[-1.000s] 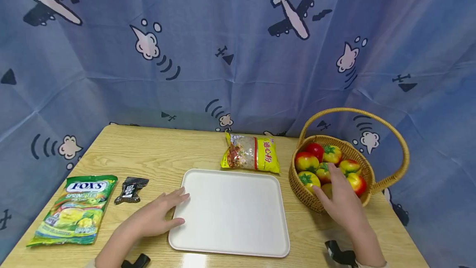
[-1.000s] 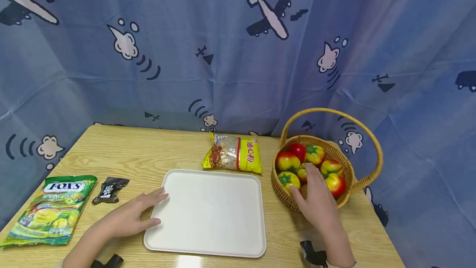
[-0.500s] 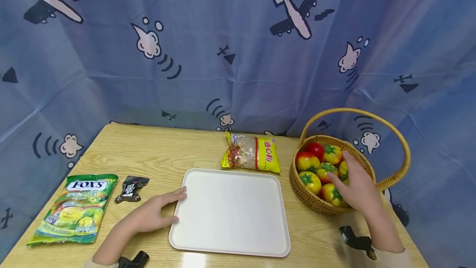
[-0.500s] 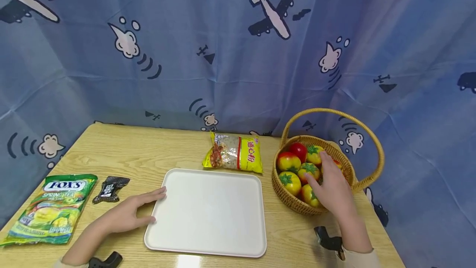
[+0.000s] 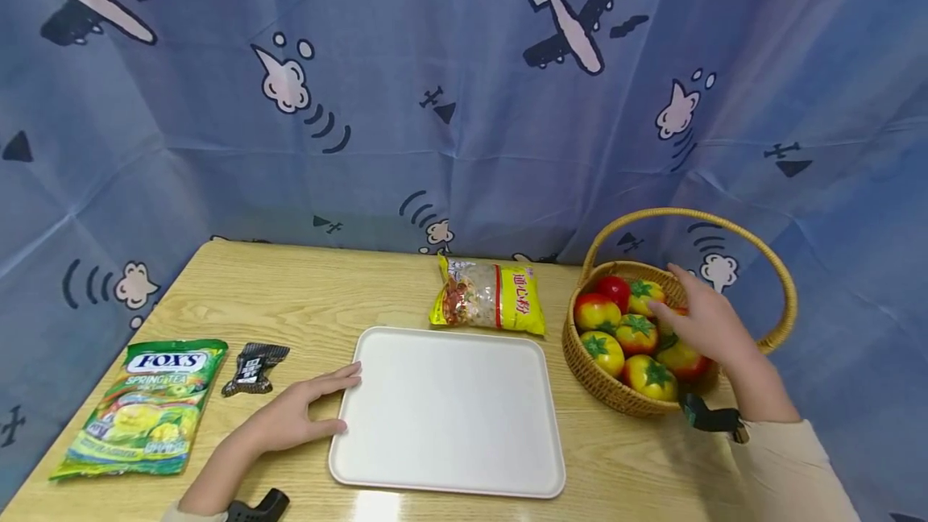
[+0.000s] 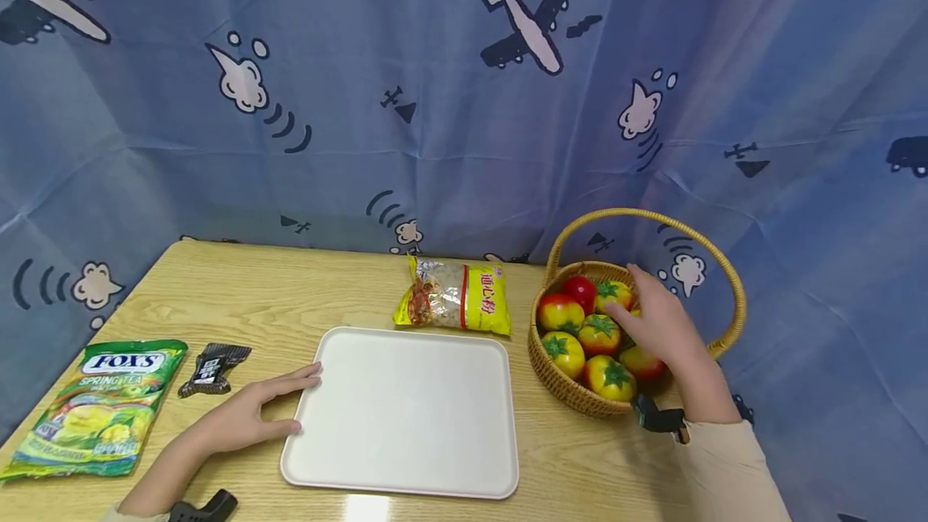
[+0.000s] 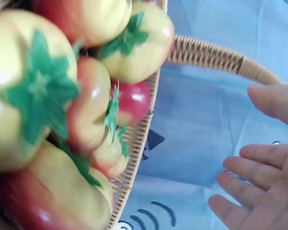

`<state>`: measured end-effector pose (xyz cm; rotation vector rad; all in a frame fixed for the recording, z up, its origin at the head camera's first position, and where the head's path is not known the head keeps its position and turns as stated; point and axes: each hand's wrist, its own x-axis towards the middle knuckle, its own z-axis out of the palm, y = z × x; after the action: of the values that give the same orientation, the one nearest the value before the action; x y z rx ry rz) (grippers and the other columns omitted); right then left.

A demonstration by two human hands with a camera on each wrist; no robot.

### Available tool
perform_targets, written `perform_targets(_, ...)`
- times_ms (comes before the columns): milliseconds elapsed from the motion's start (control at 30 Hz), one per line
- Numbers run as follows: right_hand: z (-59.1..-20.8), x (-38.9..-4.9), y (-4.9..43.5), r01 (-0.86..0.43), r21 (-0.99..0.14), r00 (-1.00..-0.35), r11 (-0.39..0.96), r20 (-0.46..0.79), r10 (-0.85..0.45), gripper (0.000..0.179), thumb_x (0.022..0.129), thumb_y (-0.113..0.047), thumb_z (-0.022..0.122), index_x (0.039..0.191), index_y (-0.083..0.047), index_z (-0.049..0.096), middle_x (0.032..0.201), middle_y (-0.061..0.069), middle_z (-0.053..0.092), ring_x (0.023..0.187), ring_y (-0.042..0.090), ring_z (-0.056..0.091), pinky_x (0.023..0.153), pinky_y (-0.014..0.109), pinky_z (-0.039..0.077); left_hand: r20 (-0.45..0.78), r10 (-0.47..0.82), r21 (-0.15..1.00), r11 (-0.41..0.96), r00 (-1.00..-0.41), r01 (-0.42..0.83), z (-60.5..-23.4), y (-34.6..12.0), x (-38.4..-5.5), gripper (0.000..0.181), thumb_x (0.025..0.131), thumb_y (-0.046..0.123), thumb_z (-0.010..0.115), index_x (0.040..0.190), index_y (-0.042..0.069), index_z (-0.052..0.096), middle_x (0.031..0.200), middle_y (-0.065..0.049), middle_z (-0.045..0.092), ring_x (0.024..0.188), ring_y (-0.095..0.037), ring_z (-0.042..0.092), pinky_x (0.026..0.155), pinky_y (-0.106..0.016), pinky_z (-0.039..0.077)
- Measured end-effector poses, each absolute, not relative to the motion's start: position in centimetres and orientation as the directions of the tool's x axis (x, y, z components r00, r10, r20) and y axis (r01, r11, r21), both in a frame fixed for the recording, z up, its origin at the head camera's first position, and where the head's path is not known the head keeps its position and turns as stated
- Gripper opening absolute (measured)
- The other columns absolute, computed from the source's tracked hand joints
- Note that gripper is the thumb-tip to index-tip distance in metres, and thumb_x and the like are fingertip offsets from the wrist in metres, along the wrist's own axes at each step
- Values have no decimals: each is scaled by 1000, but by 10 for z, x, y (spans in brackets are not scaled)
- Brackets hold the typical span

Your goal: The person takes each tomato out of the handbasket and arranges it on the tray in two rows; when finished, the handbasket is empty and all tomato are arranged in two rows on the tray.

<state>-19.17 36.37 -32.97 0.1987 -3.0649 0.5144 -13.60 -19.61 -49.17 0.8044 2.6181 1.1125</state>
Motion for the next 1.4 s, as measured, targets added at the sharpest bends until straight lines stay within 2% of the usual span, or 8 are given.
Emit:
perform_targets(333, -329, -233, 383, -68, -394, -986, 917, -111, -121, 86, 95, -50, 48, 147, 10, 16, 145, 37, 24, 127, 57, 28, 100, 69, 28, 58, 540, 715, 565, -839, 413, -493, -197, -134, 67, 86, 45, 65, 142, 14, 46, 152, 1, 36, 138, -32, 33, 108, -41, 36)
perform_targets(500, -341, -250, 392, -30, -442, -981, 897, -158, -111, 85, 95, -46, 52, 146, 12, 16, 145, 38, 25, 129, 55, 28, 103, 66, 28, 52, 542, 721, 561, -839, 407, -494, -196, -134, 68, 85, 45, 65, 142, 13, 45, 152, 0, 35, 138, -32, 33, 109, -41, 36)
perform_targets(667, -353, -263, 401, 12, -438, -978, 899, -192, -81, 83, 94, -42, 54, 144, 15, 19, 142, 40, 28, 126, 54, 32, 103, 64, 30, 50, 541, 722, 562, -840, 405, -494, -196, -134, 68, 86, 45, 65, 142, 13, 45, 152, 1, 35, 138, -32, 33, 108, -42, 36)
perform_targets(900, -363, -268, 409, 69, -444, -965, 893, -256, -52, 76, 94, -31, 56, 140, 19, 22, 137, 41, 32, 121, 55, 37, 101, 63, 34, 47, 541, 726, 559, -840, 401, -494, -196, -134, 67, 86, 45, 65, 142, 15, 46, 152, 1, 36, 138, -32, 33, 107, -46, 36)
perform_targets(1067, -367, -270, 413, 75, -432, -960, 899, -276, -53, 73, 93, -29, 58, 137, 20, 27, 135, 41, 34, 118, 53, 40, 101, 62, 35, 49, 540, 722, 562, -840, 403, -494, -197, -136, 65, 86, 45, 65, 141, 16, 47, 152, 2, 36, 138, -31, 34, 106, -48, 37)
perform_targets(1167, -368, -272, 413, 82, -438, -953, 895, -296, -57, 74, 92, -30, 60, 137, 20, 28, 132, 41, 37, 114, 51, 45, 99, 60, 39, 50, 540, 722, 562, -840, 404, -494, -197, -136, 65, 86, 45, 65, 141, 17, 47, 152, 2, 36, 138, -32, 34, 106, -48, 37)
perform_targets(1300, -373, -276, 414, 150, -486, -932, 861, -360, -41, 75, 90, -29, 63, 138, 16, 27, 129, 38, 40, 107, 44, 53, 90, 52, 50, 52, 540, 726, 557, -840, 404, -494, -197, -136, 65, 86, 44, 66, 141, 17, 47, 152, 2, 36, 138, -32, 33, 107, -46, 37)
perform_targets(1400, -377, -279, 415, 172, -490, -922, 855, -385, -35, 74, 89, -29, 64, 138, 14, 28, 127, 36, 43, 103, 40, 55, 84, 47, 53, 50, 540, 728, 556, -840, 400, -494, -197, -135, 64, 86, 44, 66, 141, 17, 47, 152, 2, 36, 138, -32, 33, 108, -45, 36)
